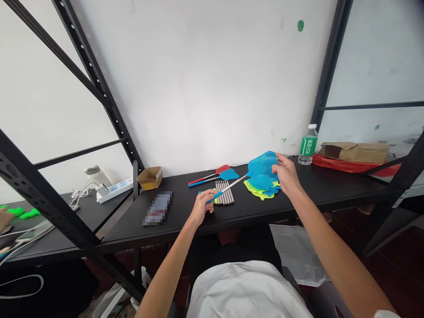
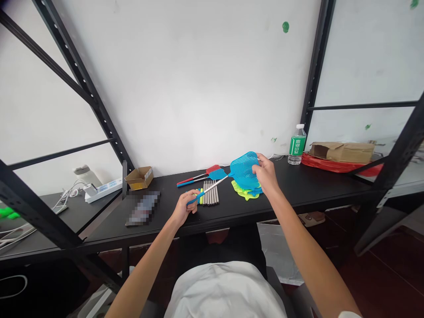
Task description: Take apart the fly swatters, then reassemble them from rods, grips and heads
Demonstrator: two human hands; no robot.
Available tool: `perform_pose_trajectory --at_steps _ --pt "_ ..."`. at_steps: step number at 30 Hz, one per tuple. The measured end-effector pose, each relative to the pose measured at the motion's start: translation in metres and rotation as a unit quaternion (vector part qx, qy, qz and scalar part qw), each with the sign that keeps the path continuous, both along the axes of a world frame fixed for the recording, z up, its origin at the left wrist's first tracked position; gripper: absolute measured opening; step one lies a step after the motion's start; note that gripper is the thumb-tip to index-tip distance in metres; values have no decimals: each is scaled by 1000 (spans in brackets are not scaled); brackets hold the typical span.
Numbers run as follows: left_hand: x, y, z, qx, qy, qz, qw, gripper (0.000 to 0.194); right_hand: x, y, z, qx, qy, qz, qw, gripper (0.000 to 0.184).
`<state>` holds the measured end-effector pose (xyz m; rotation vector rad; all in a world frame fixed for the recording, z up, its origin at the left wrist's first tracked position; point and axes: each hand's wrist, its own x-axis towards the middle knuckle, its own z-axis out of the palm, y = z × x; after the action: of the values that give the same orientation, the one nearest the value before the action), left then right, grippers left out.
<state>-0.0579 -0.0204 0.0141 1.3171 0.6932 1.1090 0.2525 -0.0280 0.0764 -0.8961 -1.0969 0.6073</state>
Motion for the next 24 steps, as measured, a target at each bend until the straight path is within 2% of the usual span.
perform_pose_trajectory --at_steps 4,12,18,24 --pt "-1 3 -3 4 3 -3 1000 24 0 0 0 3 -8 5 1000 44" --pt "-2 6 -7 21 8 -13 1000 25 -4 -4 1 8 -63 3 998 12" --pt "-1 3 -4 44 20 -22 999 24 -8 -7 2 8 -60 10 998 7" --pt "-2 4 -5 53 38 -23 998 30 -8 -10 3 15 -91 -10 996 23"
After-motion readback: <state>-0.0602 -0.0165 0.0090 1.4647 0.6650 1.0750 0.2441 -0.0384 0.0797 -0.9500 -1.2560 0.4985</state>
